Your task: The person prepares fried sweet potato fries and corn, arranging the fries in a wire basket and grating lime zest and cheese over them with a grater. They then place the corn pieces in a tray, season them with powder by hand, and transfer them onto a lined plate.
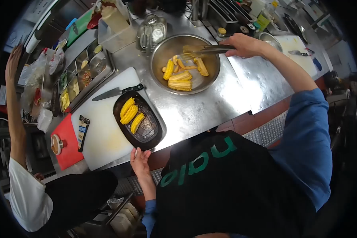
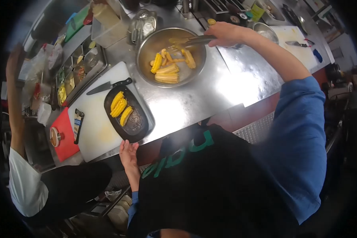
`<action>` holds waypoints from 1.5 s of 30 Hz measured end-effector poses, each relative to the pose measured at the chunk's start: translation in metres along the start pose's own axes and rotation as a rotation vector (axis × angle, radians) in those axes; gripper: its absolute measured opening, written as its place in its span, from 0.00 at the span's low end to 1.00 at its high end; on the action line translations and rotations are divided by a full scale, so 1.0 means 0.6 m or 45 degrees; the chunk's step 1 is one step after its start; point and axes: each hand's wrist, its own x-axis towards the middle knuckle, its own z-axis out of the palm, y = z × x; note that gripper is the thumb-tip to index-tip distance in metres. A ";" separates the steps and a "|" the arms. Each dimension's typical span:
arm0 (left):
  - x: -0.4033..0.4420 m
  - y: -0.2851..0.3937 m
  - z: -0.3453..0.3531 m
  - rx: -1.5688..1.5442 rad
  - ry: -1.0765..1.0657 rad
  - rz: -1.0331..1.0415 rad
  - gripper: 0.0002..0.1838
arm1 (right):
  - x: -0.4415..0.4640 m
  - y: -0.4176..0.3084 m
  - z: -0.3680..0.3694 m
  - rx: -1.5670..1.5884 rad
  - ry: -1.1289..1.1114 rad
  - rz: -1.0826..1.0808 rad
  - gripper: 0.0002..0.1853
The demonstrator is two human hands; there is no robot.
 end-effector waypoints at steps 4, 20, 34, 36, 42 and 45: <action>-0.004 0.002 0.005 0.008 0.020 0.004 0.21 | -0.026 -0.020 0.033 -0.535 0.139 -0.208 0.19; -0.005 0.004 0.001 0.037 0.008 0.039 0.20 | 0.156 0.047 0.029 0.312 -0.849 0.205 0.10; 0.027 0.065 0.111 1.793 0.322 1.634 0.16 | -0.059 -0.041 0.023 -0.595 0.568 -0.364 0.10; 0.042 0.068 0.116 1.823 0.279 1.628 0.17 | -0.067 -0.059 0.016 -0.562 0.686 -0.369 0.10; 0.067 0.071 0.128 1.763 0.258 1.718 0.17 | -0.050 -0.038 0.005 -0.635 0.598 -0.187 0.15; 0.041 0.079 0.127 1.703 0.268 1.683 0.15 | -0.003 -0.018 0.018 -0.726 0.462 -0.131 0.17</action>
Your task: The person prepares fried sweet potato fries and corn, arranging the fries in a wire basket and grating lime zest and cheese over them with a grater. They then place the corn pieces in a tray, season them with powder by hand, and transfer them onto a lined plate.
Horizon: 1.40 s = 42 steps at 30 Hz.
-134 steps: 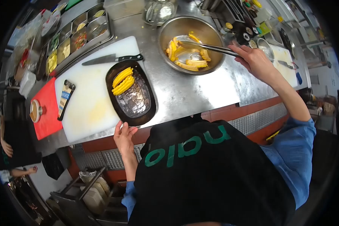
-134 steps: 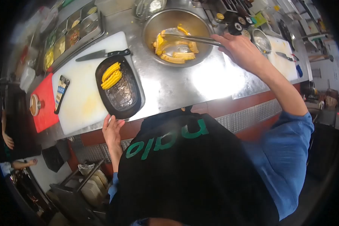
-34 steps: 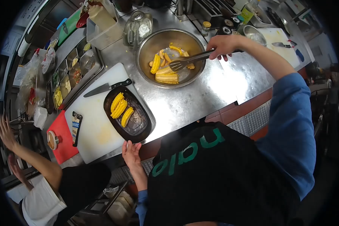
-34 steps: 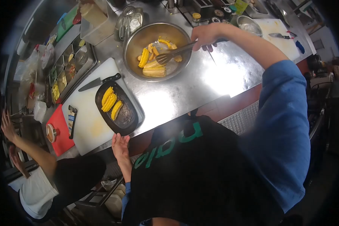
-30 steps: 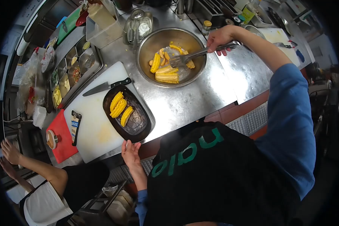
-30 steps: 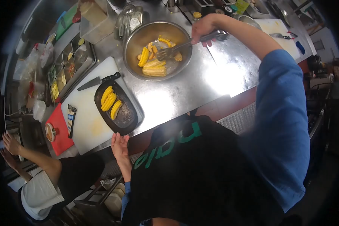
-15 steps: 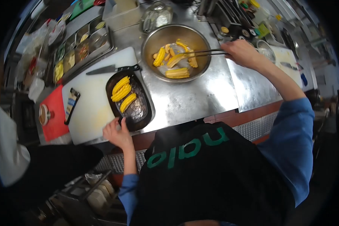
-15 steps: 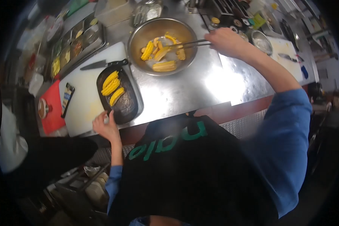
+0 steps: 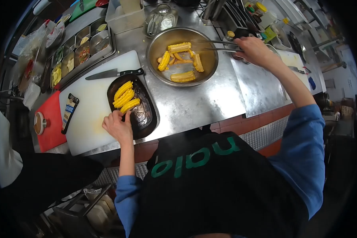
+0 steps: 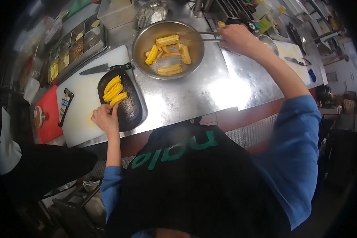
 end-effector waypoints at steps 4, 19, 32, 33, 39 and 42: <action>-0.029 0.006 -0.044 -0.036 0.051 -0.123 0.12 | 0.058 -0.011 0.062 -0.381 0.172 -0.242 0.12; -0.117 -0.002 -0.091 -0.291 -0.004 -0.600 0.08 | 0.129 -0.065 0.115 -0.454 0.047 -0.395 0.24; -0.124 -0.010 -0.092 -0.418 0.075 -0.750 0.06 | 0.095 -0.125 -0.087 0.656 -0.415 -0.758 0.23; -0.120 -0.011 -0.088 -0.418 0.073 -0.751 0.06 | 0.109 -0.147 -0.049 0.545 -0.180 -1.090 0.22; -0.108 -0.001 -0.077 -0.593 -0.026 -0.791 0.09 | 0.200 -0.303 -0.047 0.443 -0.827 -1.097 0.19; -0.112 0.001 -0.063 -0.670 -0.032 -0.698 0.10 | 0.242 -0.307 -0.008 0.618 -0.916 -0.986 0.20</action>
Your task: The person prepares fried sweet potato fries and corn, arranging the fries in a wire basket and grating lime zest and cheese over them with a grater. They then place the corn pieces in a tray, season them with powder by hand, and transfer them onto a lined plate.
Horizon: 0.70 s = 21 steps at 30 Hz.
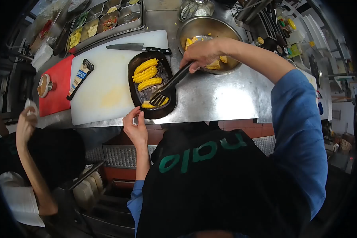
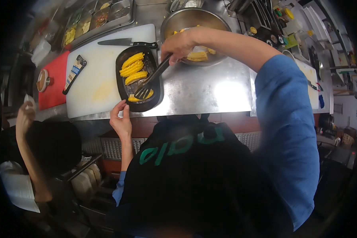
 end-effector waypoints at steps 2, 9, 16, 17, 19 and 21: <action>0.002 -0.002 0.005 -0.004 -0.034 0.046 0.10 | -0.003 0.005 0.006 -0.016 0.057 0.024 0.20; 0.016 0.014 0.000 0.061 0.176 0.235 0.06 | -0.292 0.017 0.037 -0.255 0.856 0.576 0.23; 0.063 0.172 0.102 -0.150 -0.099 0.552 0.05 | -0.332 0.094 0.120 -0.492 1.217 0.720 0.23; 0.057 0.196 0.120 -0.143 -0.096 0.601 0.06 | -0.385 0.083 0.079 -0.547 1.439 0.686 0.20; 0.032 0.258 0.141 -0.145 -0.129 0.528 0.06 | -0.500 0.132 0.004 -0.508 1.799 0.819 0.14; 0.019 0.272 0.188 -0.159 -0.176 0.483 0.06 | -0.602 0.214 -0.060 -0.483 2.485 0.787 0.16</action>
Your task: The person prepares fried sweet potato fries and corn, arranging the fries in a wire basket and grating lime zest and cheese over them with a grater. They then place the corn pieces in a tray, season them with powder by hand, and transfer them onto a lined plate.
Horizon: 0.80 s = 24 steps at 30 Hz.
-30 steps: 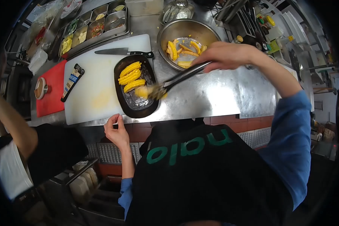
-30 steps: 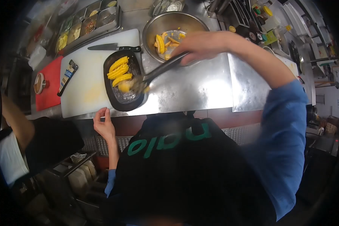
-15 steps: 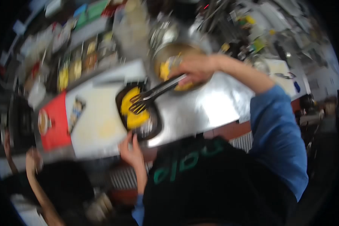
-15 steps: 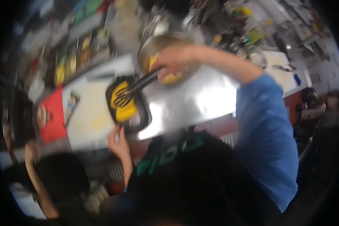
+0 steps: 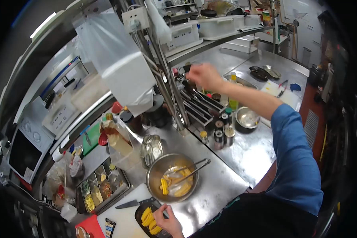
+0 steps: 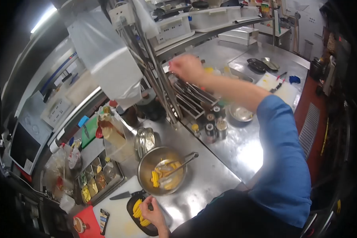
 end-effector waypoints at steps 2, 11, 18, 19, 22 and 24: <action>0.002 0.044 0.035 -0.006 0.024 0.043 0.07 | 0.104 0.054 -0.016 -0.117 0.263 0.142 0.21; -0.014 0.093 0.072 0.051 0.063 -0.055 0.06 | 0.265 0.054 0.037 0.090 0.587 -0.046 0.14; -0.006 0.114 0.060 0.027 0.027 -0.006 0.05 | 0.268 0.078 -0.011 -0.053 0.532 -0.054 0.16; -0.007 0.119 0.058 0.022 0.007 0.002 0.05 | 0.277 0.086 0.002 -0.189 0.519 -0.092 0.16; -0.011 0.126 0.053 -0.033 -0.041 0.054 0.05 | 0.300 0.096 0.010 -0.287 0.255 0.020 0.15; -0.014 0.132 0.043 -0.025 -0.025 0.060 0.05 | 0.308 0.087 0.009 -0.217 0.260 0.072 0.11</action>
